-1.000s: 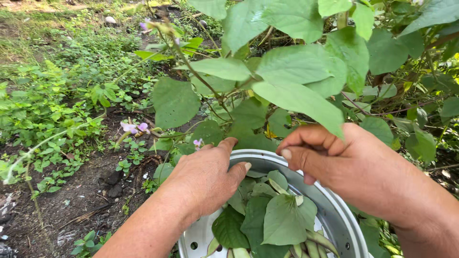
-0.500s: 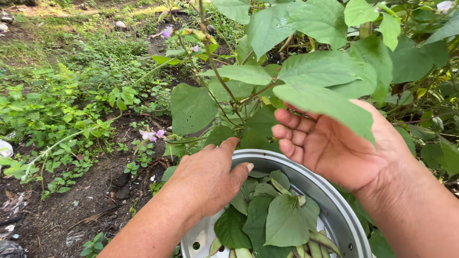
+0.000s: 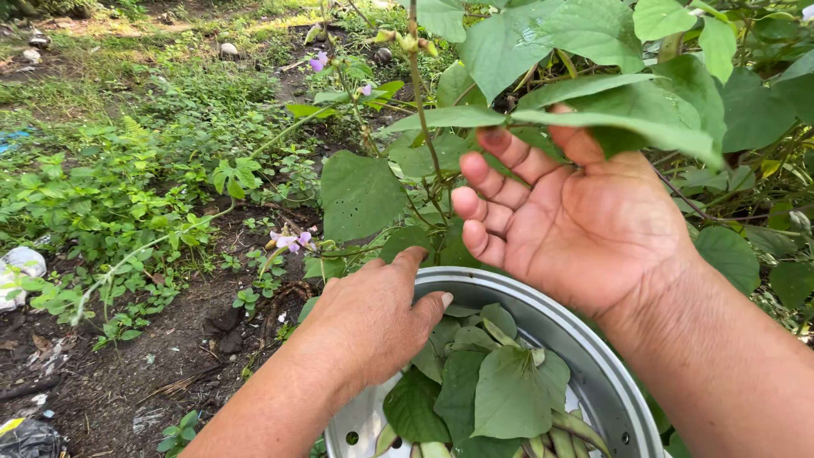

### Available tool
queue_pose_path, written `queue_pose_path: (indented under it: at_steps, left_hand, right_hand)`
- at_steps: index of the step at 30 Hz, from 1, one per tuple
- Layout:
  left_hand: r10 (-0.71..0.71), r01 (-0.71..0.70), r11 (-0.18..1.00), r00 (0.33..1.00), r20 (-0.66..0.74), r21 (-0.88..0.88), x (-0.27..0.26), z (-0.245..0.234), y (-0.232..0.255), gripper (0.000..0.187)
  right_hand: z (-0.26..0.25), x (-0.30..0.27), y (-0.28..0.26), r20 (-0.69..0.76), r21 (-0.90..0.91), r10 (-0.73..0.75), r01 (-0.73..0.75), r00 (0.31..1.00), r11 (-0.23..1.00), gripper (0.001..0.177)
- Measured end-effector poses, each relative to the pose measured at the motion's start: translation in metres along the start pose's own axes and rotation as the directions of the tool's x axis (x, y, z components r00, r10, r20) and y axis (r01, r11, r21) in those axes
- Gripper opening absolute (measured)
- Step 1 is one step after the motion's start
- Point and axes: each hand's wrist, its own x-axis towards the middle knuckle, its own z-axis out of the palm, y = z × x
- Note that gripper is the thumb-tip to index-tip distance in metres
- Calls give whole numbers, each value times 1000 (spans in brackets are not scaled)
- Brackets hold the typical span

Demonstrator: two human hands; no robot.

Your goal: The person picks green leaves and pods from a climbing plant and places them into a perforated metal bowl held in the left hand. The hands repeatedly reach into the foliage, detach leaves and pods, and deposit them into the bowl throughout the clip.

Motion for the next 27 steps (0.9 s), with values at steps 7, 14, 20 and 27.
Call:
queue_pose_path:
  at_steps: [7, 14, 20, 27]
  left_hand:
    - [5, -5, 1000, 1000, -1, -7, 1, 4, -2, 68]
    - [-3, 3, 1000, 1000, -6, 1, 1, 7, 1, 69]
    - [11, -11, 1000, 1000, -9, 10, 0, 11, 3, 66]
    - [7, -7, 1000, 1000, -12, 7, -2, 17, 9, 68]
  right_hand:
    - [-6, 4, 1, -44, 40, -58, 60, 997, 997, 13]
    - [-7, -8, 5, -220, -11, -10, 8, 976, 1000, 14]
    - [-16, -19, 1, -22, 74, 173, -171, 985, 983, 16]
    - [-24, -30, 1, 6, -94, 95, -94, 995, 991, 25]
